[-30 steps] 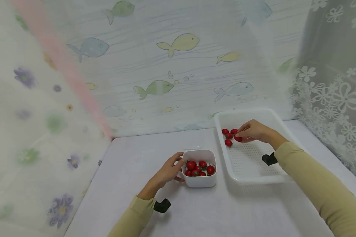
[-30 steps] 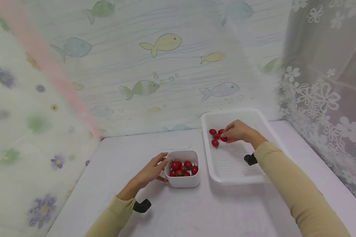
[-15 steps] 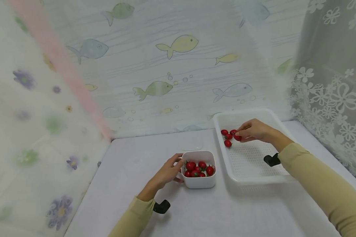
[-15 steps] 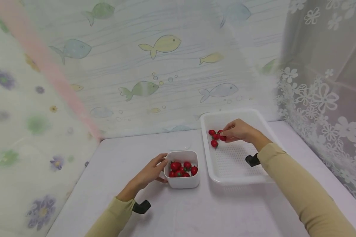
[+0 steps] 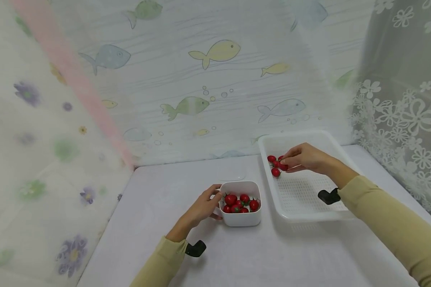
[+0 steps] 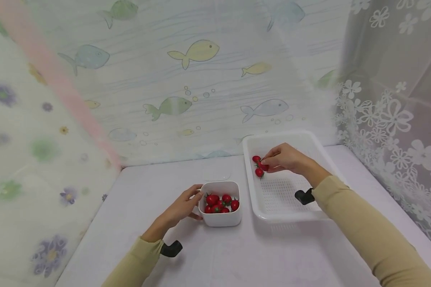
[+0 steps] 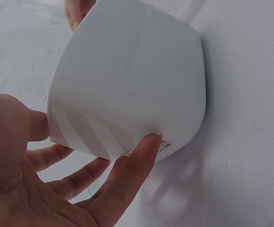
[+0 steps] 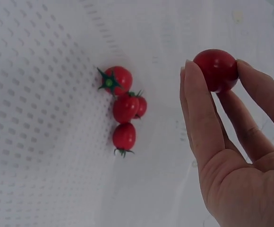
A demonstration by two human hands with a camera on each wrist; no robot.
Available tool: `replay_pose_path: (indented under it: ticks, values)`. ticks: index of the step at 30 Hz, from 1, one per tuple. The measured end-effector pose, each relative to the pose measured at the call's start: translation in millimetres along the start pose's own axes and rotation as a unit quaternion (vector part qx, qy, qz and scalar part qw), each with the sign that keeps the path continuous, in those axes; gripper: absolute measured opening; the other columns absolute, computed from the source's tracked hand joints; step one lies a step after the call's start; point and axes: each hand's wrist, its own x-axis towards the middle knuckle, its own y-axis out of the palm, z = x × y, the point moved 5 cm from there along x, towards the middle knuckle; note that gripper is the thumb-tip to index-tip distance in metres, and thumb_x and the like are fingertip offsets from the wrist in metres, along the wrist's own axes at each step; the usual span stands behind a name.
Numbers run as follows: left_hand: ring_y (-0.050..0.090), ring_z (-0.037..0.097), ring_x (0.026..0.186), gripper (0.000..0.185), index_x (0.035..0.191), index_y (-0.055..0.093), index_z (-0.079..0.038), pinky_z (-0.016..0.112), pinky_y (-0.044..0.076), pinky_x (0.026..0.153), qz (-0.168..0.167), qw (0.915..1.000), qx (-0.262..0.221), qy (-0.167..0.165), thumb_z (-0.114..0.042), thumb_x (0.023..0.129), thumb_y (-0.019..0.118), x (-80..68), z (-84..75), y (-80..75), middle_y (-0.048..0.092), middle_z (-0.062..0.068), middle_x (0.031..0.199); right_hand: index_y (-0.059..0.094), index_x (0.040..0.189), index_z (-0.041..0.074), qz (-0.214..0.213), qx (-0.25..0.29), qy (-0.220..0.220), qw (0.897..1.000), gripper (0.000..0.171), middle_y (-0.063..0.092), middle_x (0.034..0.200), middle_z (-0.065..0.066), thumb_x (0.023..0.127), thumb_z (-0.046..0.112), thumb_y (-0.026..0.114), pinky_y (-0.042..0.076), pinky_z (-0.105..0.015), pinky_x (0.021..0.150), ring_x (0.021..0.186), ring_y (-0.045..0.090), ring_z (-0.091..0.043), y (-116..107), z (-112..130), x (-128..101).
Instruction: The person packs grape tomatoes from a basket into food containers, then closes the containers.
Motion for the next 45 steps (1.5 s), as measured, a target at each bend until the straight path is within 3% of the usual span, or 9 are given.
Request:
replay_pose_path:
  ticks: [9, 19, 31, 45]
  values:
    - [0.063, 0.028, 0.102, 0.042, 0.150, 0.045, -0.017, 0.042, 0.065, 0.068, -0.004, 1.0000, 0.002, -0.003, -0.031, 0.110, 0.047, -2.1, -2.0, 1.7, 0.049, 0.017, 0.143, 0.062, 0.121, -0.014, 0.020, -0.010, -0.021, 1.000, 0.033, 0.067, 0.113, -0.022, 0.097, 0.008, 0.069, 0.060, -0.044, 0.093, 0.103, 0.069, -0.030, 16.0, 11.8, -8.9]
    - [0.063, 0.031, 0.103, 0.042, 0.150, 0.045, -0.016, 0.043, 0.065, 0.068, -0.004, 1.0000, 0.002, -0.003, -0.030, 0.110, 0.047, -4.5, -2.9, 4.3, 0.048, 0.017, 0.145, 0.067, 0.115, -0.013, 0.031, -0.016, -0.037, 0.999, 0.026, 0.072, 0.108, -0.017, 0.096, 0.005, 0.070, 0.060, -0.046, 0.092, 0.098, 0.070, -0.024, 32.1, 14.9, -10.9]
    - [0.063, 0.033, 0.107, 0.042, 0.150, 0.045, -0.017, 0.044, 0.065, 0.068, -0.010, 0.9999, 0.003, -0.008, -0.030, 0.111, 0.047, -9.9, -6.4, 6.9, 0.048, 0.017, 0.145, 0.069, 0.114, -0.011, 0.043, -0.018, -0.057, 0.997, 0.027, 0.071, 0.108, -0.019, 0.095, 0.008, 0.072, 0.062, -0.045, 0.090, 0.096, 0.071, -0.026, 47.4, 30.1, -22.8]
    - [0.063, 0.032, 0.106, 0.043, 0.151, 0.044, -0.016, 0.044, 0.065, 0.068, -0.012, 0.9999, -0.002, -0.008, -0.031, 0.110, 0.047, -14.8, -10.8, 9.0, 0.047, 0.018, 0.147, 0.070, 0.109, -0.009, 0.046, 0.003, -0.077, 0.996, 0.022, 0.071, 0.106, -0.018, 0.096, 0.008, 0.071, 0.063, -0.045, 0.087, 0.094, 0.071, -0.027, 90.2, 38.4, -41.4]
